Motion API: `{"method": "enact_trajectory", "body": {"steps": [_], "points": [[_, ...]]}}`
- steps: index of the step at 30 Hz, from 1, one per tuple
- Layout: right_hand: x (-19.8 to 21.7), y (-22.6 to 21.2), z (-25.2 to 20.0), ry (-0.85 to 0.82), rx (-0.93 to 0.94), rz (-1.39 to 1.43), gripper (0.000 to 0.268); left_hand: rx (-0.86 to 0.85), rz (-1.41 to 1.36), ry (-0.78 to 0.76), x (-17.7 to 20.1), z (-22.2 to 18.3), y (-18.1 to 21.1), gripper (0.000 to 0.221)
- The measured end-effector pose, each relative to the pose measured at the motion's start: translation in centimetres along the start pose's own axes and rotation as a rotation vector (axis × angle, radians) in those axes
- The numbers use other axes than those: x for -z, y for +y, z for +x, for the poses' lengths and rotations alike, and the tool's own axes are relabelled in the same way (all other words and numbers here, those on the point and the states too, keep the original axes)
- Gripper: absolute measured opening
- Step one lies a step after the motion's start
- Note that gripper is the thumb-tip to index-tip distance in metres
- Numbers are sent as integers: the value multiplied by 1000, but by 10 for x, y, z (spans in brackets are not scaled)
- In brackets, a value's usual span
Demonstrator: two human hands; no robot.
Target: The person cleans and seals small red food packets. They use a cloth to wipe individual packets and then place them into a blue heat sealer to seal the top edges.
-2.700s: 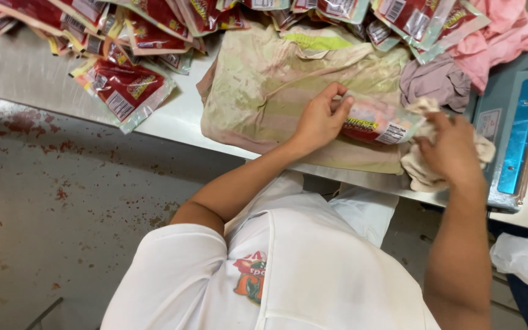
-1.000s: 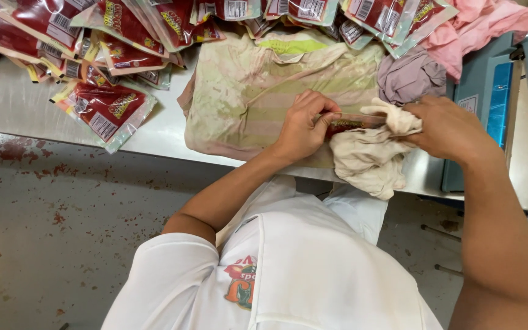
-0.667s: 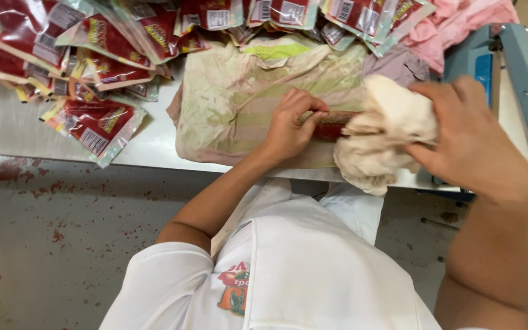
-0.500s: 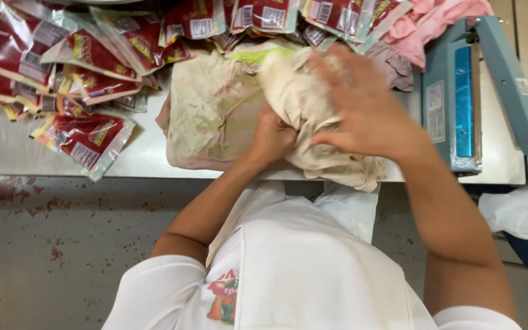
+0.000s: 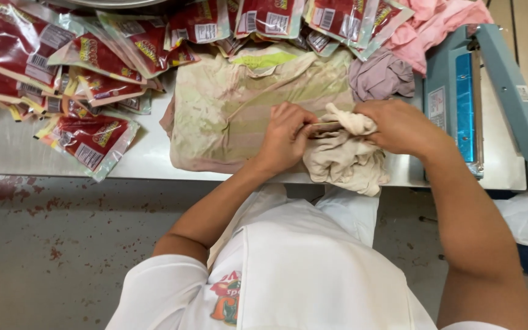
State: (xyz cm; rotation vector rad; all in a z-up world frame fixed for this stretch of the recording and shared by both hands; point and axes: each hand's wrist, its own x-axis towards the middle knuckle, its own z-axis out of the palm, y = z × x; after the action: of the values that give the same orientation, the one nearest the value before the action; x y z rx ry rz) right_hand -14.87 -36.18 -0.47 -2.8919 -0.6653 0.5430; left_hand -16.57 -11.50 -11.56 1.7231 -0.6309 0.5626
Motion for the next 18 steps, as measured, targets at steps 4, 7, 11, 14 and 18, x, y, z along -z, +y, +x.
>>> {"method": "enact_trajectory", "body": {"steps": [4,7,11,14,18], "points": [[30,20,-21,-141,-220,-49,30,55,38,-53,9,8,4,8],[11,106,-21,149,-396,-226,57,101,14,-62,18,0,4,7],[18,91,7,799,23,-463,41,112,-30,-119,16,0,7,4],[65,-43,6,442,-259,87,87,131,-39,-156,17,0,10,5],[39,-49,-4,26,-102,78,64,120,-68,-149,18,2,6,7]]}}
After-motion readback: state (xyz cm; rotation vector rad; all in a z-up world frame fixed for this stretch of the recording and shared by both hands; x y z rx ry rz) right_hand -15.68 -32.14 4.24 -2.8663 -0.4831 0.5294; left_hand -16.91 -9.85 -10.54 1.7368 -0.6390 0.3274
